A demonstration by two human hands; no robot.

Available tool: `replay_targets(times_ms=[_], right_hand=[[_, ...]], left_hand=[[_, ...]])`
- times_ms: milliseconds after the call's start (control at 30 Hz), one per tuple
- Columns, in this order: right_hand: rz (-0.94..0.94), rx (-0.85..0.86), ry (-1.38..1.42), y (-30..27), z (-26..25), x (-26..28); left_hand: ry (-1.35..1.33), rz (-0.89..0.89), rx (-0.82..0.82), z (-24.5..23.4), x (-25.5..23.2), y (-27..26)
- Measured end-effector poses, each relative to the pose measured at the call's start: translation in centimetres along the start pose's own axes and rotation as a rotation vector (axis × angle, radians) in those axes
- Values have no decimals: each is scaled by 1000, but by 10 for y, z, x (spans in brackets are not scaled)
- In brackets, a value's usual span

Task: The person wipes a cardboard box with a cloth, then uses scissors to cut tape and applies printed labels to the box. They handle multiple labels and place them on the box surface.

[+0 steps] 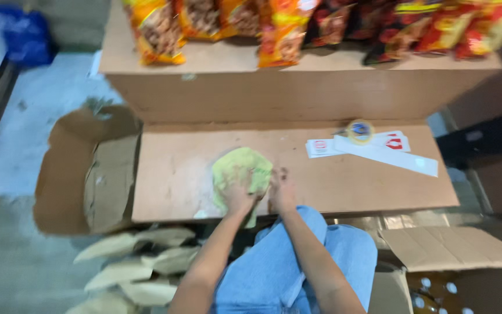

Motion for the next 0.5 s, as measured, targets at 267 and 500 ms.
replay_targets(times_ms=[267,500], right_hand=[[554,-117,488,-4,11,-68],[532,-51,331,6,28,-88]], left_hand=[[236,628,151,81,-73,48],[213,84,153,27,26,183]])
Point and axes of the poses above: each hand's wrist, its own y-axis towards the middle knuckle, its own z-axis out of the palm, x = y × z, the point moved 7 cm from there along y, towards the middle knuckle, and after that the axes turned 3 degrees about y, right-handed, at the moved point
